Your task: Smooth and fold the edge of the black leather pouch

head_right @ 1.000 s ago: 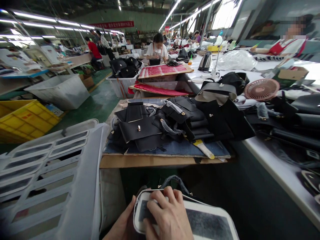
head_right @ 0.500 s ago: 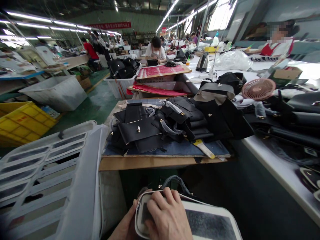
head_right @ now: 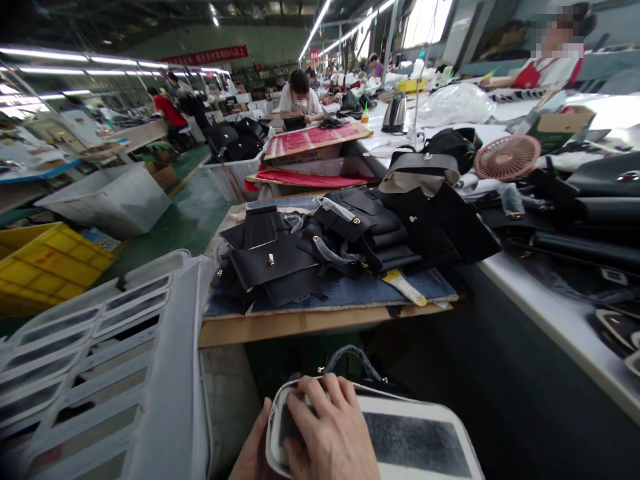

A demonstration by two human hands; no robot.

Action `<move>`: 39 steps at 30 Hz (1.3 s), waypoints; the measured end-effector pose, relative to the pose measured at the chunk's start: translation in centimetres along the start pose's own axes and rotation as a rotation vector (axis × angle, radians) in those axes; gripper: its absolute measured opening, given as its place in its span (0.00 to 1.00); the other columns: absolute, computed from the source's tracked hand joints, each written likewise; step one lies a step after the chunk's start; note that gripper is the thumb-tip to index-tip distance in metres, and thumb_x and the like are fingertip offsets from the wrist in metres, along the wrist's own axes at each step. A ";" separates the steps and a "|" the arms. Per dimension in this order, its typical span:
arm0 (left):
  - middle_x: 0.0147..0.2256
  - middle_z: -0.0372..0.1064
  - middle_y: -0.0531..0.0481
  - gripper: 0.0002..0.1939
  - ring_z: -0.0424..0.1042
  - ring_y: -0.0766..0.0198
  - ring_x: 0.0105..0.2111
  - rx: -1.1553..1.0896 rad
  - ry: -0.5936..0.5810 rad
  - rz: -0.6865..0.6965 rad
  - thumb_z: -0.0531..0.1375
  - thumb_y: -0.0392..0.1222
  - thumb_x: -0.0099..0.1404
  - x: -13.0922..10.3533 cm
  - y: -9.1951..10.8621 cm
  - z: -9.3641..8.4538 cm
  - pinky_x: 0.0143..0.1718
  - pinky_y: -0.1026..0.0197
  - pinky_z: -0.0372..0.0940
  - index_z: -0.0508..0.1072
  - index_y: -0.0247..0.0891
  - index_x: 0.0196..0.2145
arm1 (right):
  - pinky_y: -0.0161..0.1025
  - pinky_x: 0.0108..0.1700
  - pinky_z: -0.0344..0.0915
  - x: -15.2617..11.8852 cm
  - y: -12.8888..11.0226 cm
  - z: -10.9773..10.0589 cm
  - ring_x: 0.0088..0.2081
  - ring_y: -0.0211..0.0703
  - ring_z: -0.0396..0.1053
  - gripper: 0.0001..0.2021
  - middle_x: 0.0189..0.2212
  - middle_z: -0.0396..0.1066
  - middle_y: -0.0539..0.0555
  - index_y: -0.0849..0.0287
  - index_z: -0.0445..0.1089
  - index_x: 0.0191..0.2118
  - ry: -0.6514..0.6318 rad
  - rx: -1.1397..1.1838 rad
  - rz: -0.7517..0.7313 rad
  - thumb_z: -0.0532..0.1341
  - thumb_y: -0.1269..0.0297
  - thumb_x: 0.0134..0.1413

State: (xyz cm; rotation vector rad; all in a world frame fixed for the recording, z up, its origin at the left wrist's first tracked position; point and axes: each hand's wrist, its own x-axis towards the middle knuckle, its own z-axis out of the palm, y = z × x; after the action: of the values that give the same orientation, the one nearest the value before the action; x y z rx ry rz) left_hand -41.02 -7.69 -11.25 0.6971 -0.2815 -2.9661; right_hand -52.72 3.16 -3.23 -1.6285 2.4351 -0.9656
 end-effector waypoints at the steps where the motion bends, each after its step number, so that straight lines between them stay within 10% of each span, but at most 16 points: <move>1: 0.58 0.68 0.47 0.27 0.49 0.53 0.68 0.002 -0.006 0.019 0.67 0.57 0.57 0.0 -0.2 -0.2 0.68 0.56 0.46 0.78 0.42 0.50 | 0.42 0.48 0.50 0.1 0.0 -0.1 0.44 0.45 0.62 0.20 0.46 0.70 0.44 0.50 0.68 0.45 -0.003 0.014 0.013 0.68 0.71 0.44; 7: 0.61 0.64 0.44 0.30 0.56 0.49 0.65 0.584 -0.040 0.139 0.60 0.62 0.63 -1.4 2.4 2.3 0.68 0.50 0.47 0.73 0.41 0.56 | 0.41 0.49 0.48 0.4 0.0 -0.5 0.44 0.43 0.62 0.16 0.46 0.70 0.40 0.48 0.67 0.44 -0.064 0.025 0.036 0.67 0.67 0.48; 14: 0.33 0.77 0.49 0.18 0.75 0.61 0.34 1.652 0.334 0.222 0.58 0.55 0.66 -3.4 5.9 6.3 0.35 0.67 0.64 0.79 0.38 0.37 | 0.43 0.52 0.47 0.2 -0.2 -0.3 0.49 0.46 0.61 0.19 0.50 0.67 0.41 0.43 0.67 0.49 -0.245 0.084 0.159 0.65 0.66 0.51; 24: 0.25 0.71 0.55 0.15 0.74 0.61 0.23 2.653 0.288 0.769 0.48 0.40 0.73 -4.0 5.4 5.4 0.23 0.57 0.55 0.66 0.43 0.29 | 0.43 0.49 0.46 0.1 -0.3 -0.2 0.46 0.45 0.60 0.19 0.47 0.68 0.42 0.47 0.67 0.47 -0.164 0.040 0.104 0.70 0.63 0.50; 32: 0.28 0.71 0.54 0.17 0.75 0.62 0.28 2.544 0.310 0.553 0.44 0.44 0.75 -4.0 5.1 4.7 0.27 0.58 0.56 0.64 0.44 0.29 | 0.42 0.48 0.46 0.1 0.0 0.0 0.45 0.43 0.61 0.19 0.45 0.69 0.41 0.47 0.69 0.43 -0.125 0.081 0.109 0.74 0.62 0.46; 39: 0.29 0.61 0.52 0.25 0.63 0.62 0.32 1.686 0.352 0.263 0.45 0.63 0.70 -3.8 5.2 5.5 0.35 0.63 0.57 0.61 0.40 0.28 | 0.44 0.48 0.47 0.4 -0.1 -0.5 0.45 0.44 0.59 0.16 0.44 0.68 0.41 0.47 0.69 0.43 -0.170 0.121 0.156 0.72 0.63 0.50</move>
State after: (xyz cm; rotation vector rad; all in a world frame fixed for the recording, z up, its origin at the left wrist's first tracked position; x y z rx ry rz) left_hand -39.93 -11.48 -3.71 1.0032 -2.5272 -1.6377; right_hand -53.00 3.04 -2.64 -1.3977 2.3028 -0.8928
